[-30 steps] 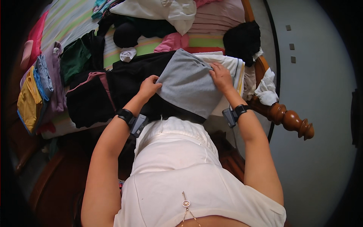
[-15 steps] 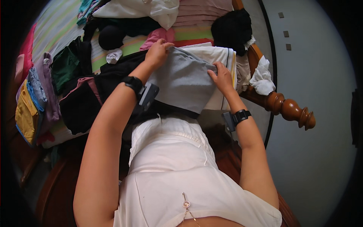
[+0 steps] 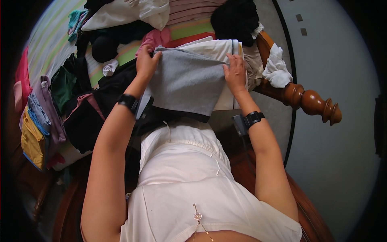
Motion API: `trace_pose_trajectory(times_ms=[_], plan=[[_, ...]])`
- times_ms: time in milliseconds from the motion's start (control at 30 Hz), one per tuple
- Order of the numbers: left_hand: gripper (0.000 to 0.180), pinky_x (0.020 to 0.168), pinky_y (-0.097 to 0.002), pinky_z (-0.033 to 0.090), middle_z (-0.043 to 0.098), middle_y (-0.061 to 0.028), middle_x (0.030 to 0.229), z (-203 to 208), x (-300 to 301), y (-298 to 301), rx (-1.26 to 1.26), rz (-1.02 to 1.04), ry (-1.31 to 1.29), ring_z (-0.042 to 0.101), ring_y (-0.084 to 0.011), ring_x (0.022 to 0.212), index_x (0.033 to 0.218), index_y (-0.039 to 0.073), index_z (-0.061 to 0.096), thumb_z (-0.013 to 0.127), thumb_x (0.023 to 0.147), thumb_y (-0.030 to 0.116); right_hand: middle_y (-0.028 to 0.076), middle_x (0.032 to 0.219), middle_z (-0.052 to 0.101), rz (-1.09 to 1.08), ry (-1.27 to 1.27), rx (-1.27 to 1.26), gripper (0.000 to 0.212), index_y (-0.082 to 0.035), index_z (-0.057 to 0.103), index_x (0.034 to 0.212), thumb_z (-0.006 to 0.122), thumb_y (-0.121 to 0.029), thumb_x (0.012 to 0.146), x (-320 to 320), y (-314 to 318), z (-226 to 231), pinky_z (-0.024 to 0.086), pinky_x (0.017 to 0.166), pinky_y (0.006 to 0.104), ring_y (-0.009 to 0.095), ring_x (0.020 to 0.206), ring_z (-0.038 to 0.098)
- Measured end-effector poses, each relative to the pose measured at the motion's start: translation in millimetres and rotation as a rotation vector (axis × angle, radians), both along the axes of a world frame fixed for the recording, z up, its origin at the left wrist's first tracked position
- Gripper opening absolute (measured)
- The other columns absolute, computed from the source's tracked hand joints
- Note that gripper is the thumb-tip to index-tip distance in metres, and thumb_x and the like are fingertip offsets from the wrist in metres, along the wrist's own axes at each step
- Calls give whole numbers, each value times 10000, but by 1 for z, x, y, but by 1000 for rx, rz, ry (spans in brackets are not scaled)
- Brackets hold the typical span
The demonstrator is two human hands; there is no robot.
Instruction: Folding various items of clothing on a bed.
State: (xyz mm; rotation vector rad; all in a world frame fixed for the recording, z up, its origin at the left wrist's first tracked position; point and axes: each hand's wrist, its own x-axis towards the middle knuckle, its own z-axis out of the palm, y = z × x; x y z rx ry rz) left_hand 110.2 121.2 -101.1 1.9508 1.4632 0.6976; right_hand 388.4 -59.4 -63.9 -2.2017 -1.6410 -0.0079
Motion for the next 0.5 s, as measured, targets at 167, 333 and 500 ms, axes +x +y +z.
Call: trace_pose_trajectory(times_ms=[167, 333, 500], plan=[[489, 826, -370, 456, 607, -143, 1036, 31, -33, -43, -140, 0, 215, 597, -291, 927, 1068, 25, 550, 742, 732, 325, 179, 1231, 407, -154, 194, 58, 605, -36, 411, 1293, 674, -253, 793, -26, -35, -9, 331, 1005, 423, 369, 1163, 400], [586, 854, -298, 451, 624, -149, 1046, 50, -42, -56, -918, 14, -33, 608, -212, 933, 1153, -15, 534, 760, 707, 290, 216, 1317, 329, -292, 226, 28, 752, -2, 290, 1377, 680, -262, 789, -48, -59, -24, 291, 1046, 443, 405, 1230, 335], [455, 830, -272, 457, 639, -107, 1003, 83, -30, -43, -1197, -147, -389, 617, -187, 886, 1130, -19, 556, 686, 728, 151, 248, 1358, 388, -338, 680, 41, 759, 22, 275, 1387, 681, -237, 801, -56, -70, -44, 328, 1035, 401, 365, 1245, 403]])
